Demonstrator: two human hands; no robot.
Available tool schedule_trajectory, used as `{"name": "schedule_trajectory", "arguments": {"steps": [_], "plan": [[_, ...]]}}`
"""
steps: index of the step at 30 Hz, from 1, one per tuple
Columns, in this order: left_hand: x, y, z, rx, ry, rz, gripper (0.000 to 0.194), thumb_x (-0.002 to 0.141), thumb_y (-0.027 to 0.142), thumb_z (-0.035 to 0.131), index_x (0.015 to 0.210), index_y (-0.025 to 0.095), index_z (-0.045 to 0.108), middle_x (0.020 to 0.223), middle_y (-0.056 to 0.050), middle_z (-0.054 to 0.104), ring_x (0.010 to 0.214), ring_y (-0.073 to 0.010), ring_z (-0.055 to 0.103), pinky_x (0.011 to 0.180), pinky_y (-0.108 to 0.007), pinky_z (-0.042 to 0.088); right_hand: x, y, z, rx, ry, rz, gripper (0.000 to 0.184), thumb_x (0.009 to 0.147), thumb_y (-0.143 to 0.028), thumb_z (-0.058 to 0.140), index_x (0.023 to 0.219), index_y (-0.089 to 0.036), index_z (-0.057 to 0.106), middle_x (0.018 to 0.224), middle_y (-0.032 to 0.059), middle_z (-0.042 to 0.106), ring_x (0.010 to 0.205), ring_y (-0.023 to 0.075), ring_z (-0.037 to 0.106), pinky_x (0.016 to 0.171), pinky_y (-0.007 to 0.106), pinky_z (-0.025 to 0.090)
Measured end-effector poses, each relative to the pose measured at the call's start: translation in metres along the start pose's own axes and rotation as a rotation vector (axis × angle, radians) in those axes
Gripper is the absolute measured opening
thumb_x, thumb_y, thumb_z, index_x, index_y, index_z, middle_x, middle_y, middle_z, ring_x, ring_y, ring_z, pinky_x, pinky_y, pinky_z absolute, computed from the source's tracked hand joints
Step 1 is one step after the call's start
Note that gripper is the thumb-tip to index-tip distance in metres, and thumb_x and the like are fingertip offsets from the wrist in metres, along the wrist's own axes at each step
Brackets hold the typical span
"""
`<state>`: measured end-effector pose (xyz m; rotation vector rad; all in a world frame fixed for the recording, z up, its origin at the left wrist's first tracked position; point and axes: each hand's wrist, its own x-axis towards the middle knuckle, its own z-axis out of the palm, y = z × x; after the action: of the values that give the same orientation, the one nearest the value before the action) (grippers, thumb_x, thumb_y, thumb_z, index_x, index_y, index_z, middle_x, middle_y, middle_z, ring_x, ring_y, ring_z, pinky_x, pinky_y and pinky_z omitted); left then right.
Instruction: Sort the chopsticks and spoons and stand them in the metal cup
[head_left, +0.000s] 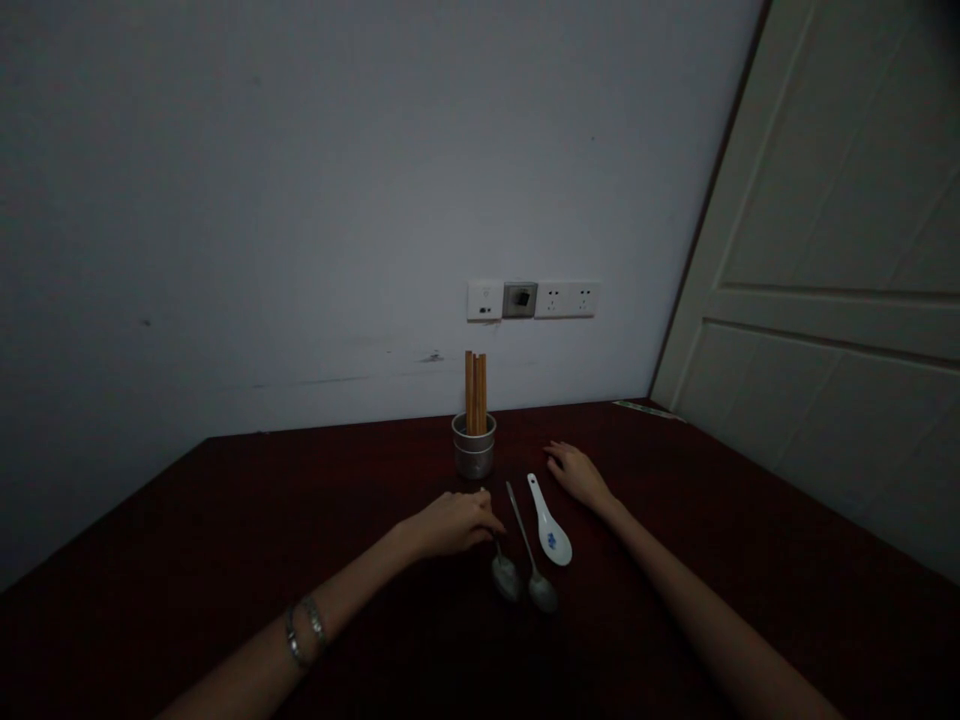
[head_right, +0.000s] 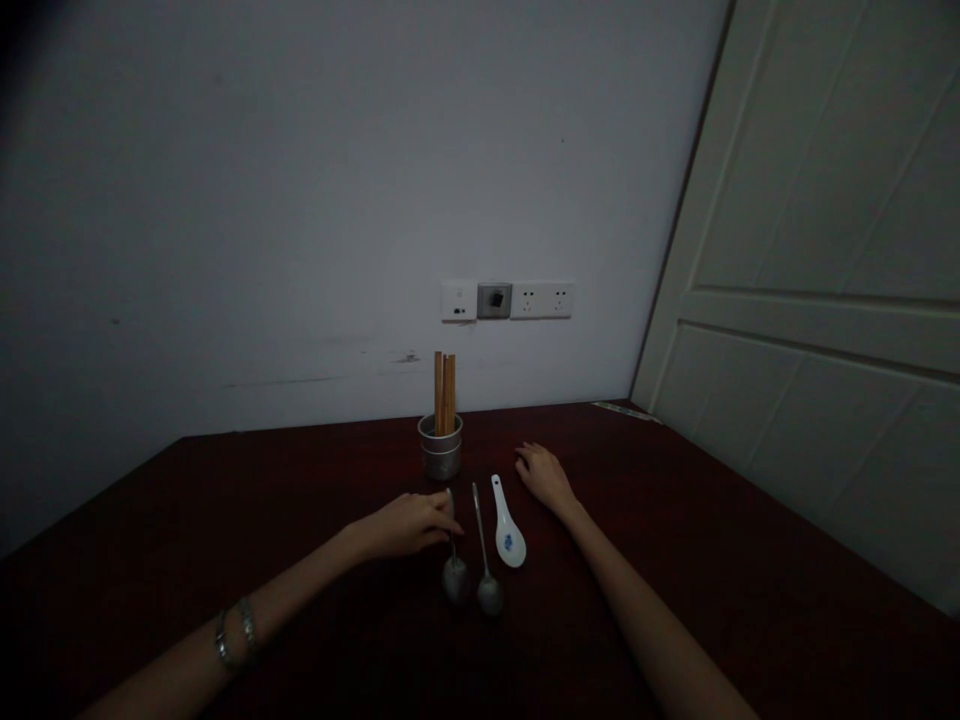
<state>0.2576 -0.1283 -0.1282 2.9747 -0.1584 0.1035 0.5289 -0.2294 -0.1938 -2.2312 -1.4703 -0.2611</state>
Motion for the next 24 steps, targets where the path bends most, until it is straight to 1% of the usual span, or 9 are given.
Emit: {"name": "schedule_trajectory", "arguments": {"steps": [7,10,15,19,24], "plan": [[0.000,-0.001,0.007,0.158,0.017,0.039,0.025,0.086,0.025,0.045,0.103,0.033,0.061,0.088,-0.001,0.055,0.067,-0.0101,0.055,0.054,-0.020,0.036,0.000,-0.001,-0.002,0.004,-0.010,0.002,0.039,0.083,-0.025,0.039,0.113,-0.009,0.059,0.122,0.0155,0.053,0.117,0.0221,0.044,0.099,0.033,0.031],[-0.001,-0.001,0.006,0.193,0.014,0.053,0.024,0.086,0.025,0.045,0.102,0.032,0.061,0.086,-0.001,0.055,0.063,-0.0090,0.054,0.054,-0.020,0.036,0.000,-0.001,-0.002,-0.003,-0.010,0.000,0.039,0.082,-0.025,0.039,0.112,-0.010,0.059,0.121,0.0145,0.054,0.117,0.0220,0.044,0.099,0.033,0.031],[-0.004,-0.001,0.006,0.221,0.054,0.075,0.022,0.086,0.022,0.044,0.099,0.029,0.061,0.085,0.000,0.055,0.062,-0.0084,0.054,0.052,-0.019,0.036,0.001,0.001,0.000,-0.017,-0.010,0.006,0.039,0.082,-0.025,0.040,0.113,-0.011,0.059,0.122,0.0137,0.054,0.116,0.0217,0.045,0.099,0.034,0.031],[-0.006,-0.001,0.003,0.160,0.116,0.054,0.021,0.087,0.024,0.042,0.095,0.022,0.061,0.084,-0.002,0.054,0.063,-0.0088,0.054,0.055,-0.019,0.037,0.001,0.001,0.001,-0.009,-0.011,0.007,0.039,0.082,-0.025,0.039,0.113,-0.011,0.058,0.122,0.0138,0.053,0.117,0.0215,0.045,0.099,0.034,0.031],[-0.007,-0.001,-0.013,-0.036,0.257,0.017,0.020,0.088,0.021,0.040,0.093,0.016,0.059,0.086,-0.004,0.055,0.073,-0.0110,0.054,0.064,-0.021,0.041,0.001,0.001,0.002,0.018,0.007,0.015,0.038,0.081,-0.024,0.040,0.111,-0.011,0.060,0.121,0.0141,0.054,0.115,0.0221,0.046,0.098,0.034,0.033]]}}
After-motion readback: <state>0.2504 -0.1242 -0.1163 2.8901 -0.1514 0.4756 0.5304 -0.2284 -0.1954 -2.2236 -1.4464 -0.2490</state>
